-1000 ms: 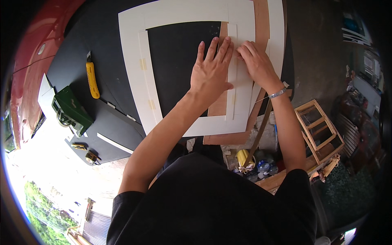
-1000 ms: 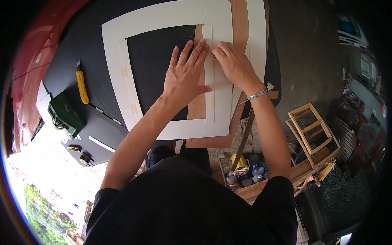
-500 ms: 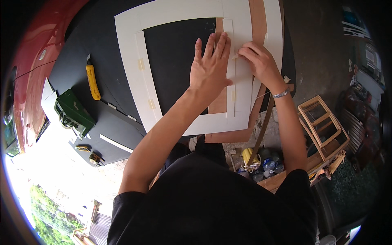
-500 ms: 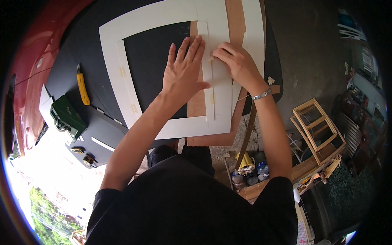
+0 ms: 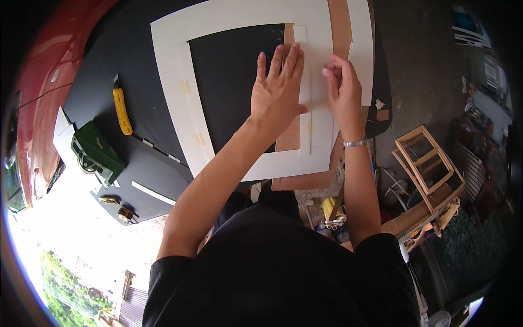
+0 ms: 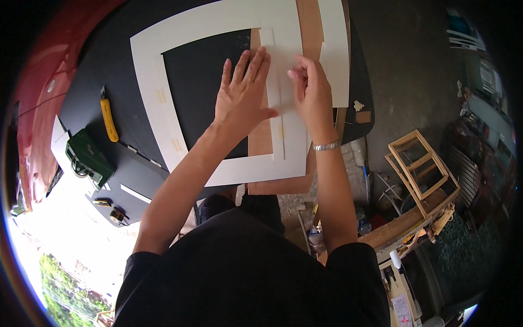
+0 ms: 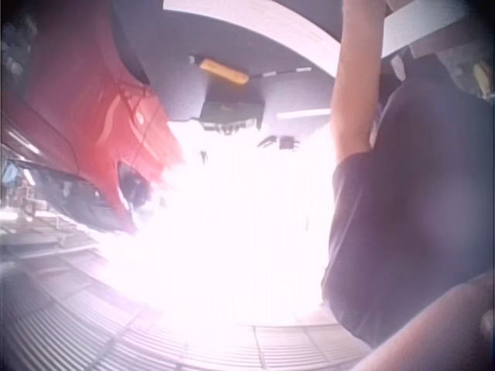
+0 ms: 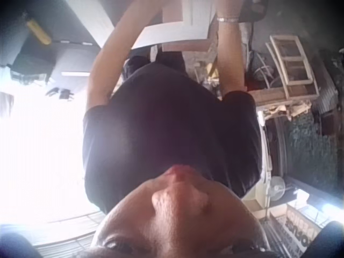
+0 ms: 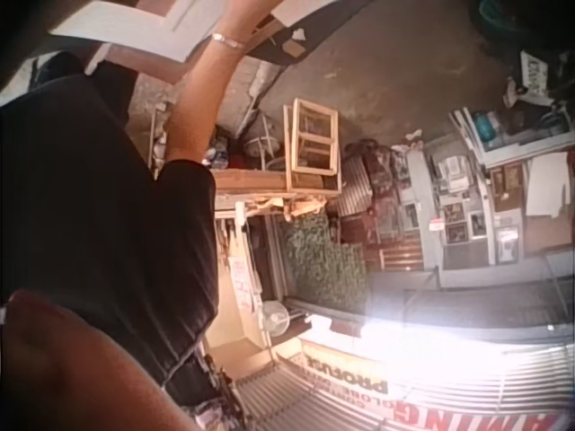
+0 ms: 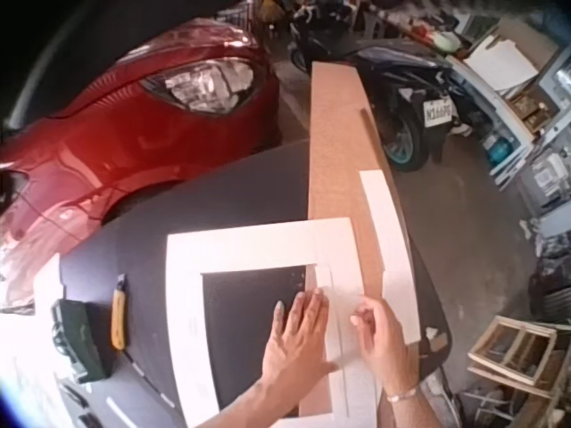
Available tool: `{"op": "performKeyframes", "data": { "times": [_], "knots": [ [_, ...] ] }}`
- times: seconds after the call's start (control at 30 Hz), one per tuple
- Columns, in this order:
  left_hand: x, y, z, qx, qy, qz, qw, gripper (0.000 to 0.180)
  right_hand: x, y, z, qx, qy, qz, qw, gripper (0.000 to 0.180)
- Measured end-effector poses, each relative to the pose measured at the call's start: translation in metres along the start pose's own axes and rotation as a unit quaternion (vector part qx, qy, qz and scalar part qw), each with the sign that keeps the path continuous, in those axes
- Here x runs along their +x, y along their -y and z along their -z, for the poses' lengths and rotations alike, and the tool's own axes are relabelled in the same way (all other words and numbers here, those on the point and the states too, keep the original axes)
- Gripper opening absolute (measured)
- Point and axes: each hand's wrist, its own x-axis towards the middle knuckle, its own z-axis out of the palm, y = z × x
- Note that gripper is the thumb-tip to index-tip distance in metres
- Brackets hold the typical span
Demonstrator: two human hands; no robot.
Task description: The person assembles a white rectangular frame by attaching black strips to its edges using a utility knife and tape. They repeatedly align, cut, and secure the strips while adjusting the frame on a work surface.
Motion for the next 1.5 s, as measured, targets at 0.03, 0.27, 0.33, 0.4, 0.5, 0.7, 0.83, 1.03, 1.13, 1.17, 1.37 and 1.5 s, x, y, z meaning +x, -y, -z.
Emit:
{"op": "performKeyframes", "data": {
  "times": [0.03,0.27,0.33,0.4,0.5,0.7,0.83,1.03,1.13,1.17,1.37,1.5],
  "knots": [
    [0.0,0.001,0.0,0.004,-0.002,-0.001,1.0,0.119,-0.005,0.002,-0.002,-0.011,-0.001,0.007,1.0,0.028],
    [-0.001,0.002,0.0,0.013,-0.004,-0.01,1.0,0.119,0.003,-0.001,-0.004,-0.1,0.017,0.129,0.986,0.021],
    [0.0,0.0,0.0,0.013,-0.004,-0.011,1.0,0.119,0.01,-0.01,-0.006,-0.119,0.009,0.167,0.979,0.017],
    [0.001,0.0,0.0,0.012,-0.003,-0.008,1.0,0.119,0.015,-0.01,-0.009,-0.094,-0.011,0.169,0.981,0.013],
    [0.001,0.0,0.0,0.015,-0.002,-0.007,1.0,0.121,0.017,-0.006,-0.004,0.047,-0.124,-0.026,0.991,0.008],
    [-0.015,-0.007,0.02,-0.096,-0.136,-0.055,0.985,0.094,-0.03,0.015,0.068,-0.034,-0.076,0.002,0.997,0.007],
    [-0.068,-0.036,0.038,-0.52,-0.027,-0.039,0.853,0.039,-0.086,0.06,0.067,0.087,0.069,-0.043,0.993,0.015],
    [-0.124,-0.046,0.013,-0.6,0.038,0.212,0.771,0.012,-0.141,0.043,0.039,0.376,0.118,-0.224,0.891,0.014],
    [-0.125,-0.033,0.007,-0.538,0.033,0.213,0.815,0.007,-0.137,0.025,0.027,0.384,0.024,-0.313,0.868,0.011],
    [-0.121,-0.027,0.005,-0.496,0.021,0.196,0.845,0.007,-0.132,0.012,0.022,0.246,0.01,-0.219,0.944,0.016],
    [-0.081,-0.006,-0.015,-0.328,-0.099,0.018,0.939,0.018,-0.082,-0.01,0.024,-0.079,0.154,0.17,0.97,0.037],
    [-0.065,-0.008,-0.022,-0.215,-0.087,-0.049,0.971,0.038,-0.079,-0.016,0.022,-0.075,0.156,0.213,0.962,0.038]
  ]
}}
